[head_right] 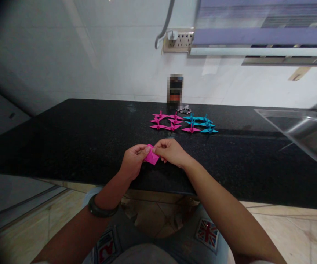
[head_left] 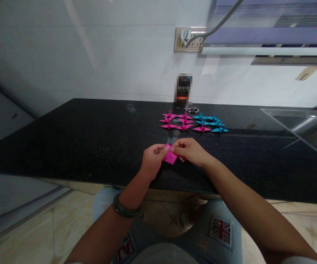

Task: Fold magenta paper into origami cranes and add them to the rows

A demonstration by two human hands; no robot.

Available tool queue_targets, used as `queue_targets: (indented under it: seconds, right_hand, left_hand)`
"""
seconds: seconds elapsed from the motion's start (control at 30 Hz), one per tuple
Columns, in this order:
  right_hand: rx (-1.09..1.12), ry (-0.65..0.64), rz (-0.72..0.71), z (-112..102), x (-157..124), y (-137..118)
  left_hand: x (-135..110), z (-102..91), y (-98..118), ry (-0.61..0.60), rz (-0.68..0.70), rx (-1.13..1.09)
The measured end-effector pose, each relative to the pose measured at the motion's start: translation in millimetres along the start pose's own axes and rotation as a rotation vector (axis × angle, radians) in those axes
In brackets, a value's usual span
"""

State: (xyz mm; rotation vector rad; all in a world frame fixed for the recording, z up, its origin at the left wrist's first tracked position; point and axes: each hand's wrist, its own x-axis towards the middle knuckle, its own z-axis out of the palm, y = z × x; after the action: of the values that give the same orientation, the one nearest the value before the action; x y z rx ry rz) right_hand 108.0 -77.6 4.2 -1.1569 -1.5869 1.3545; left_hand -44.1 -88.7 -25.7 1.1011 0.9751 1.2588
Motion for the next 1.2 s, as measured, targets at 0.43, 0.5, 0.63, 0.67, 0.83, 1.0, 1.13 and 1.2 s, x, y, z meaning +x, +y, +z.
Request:
queue_targets:
  seconds: [0.43, 0.5, 0.63, 0.67, 0.83, 1.0, 1.13, 1.2]
  right_hand:
    - [0.118, 0.166, -0.085, 6.8, -1.8, 2.2]
    - [0.089, 0.199, -0.116, 6.8, -1.7, 0.1]
    - [0.064, 0.216, -0.12, 6.1, -0.7, -0.6]
    - [0.066, 0.217, -0.118, 5.8, -0.4, -0.1]
    - [0.09, 0.221, -0.117, 5.1, 0.3, 2.9]
    - [0.07, 0.229, -0.112, 5.1, -0.4, 2.9]
    - [0.062, 0.212, -0.116, 5.0, -1.4, 2.3]
    - [0.051, 0.203, -0.115, 4.5, -1.8, 2.3]
  left_hand:
    - [-1.9, 1.1, 5.1, -0.056, -0.083, 0.026]
    - [-2.6, 2.1, 6.1, -0.069, -0.074, 0.057]
    - [-3.5, 3.0, 7.0, -0.086, -0.063, 0.107]
    - [-3.6, 2.9, 6.9, -0.087, -0.063, 0.111]
    - [-3.5, 2.6, 5.8, -0.094, -0.058, 0.122]
    - [-3.3, 2.9, 4.6, -0.098, -0.053, 0.132]
    - [-2.8, 2.7, 3.7, -0.099, -0.044, 0.136]
    - [-2.7, 2.5, 3.7, -0.104, -0.042, 0.139]
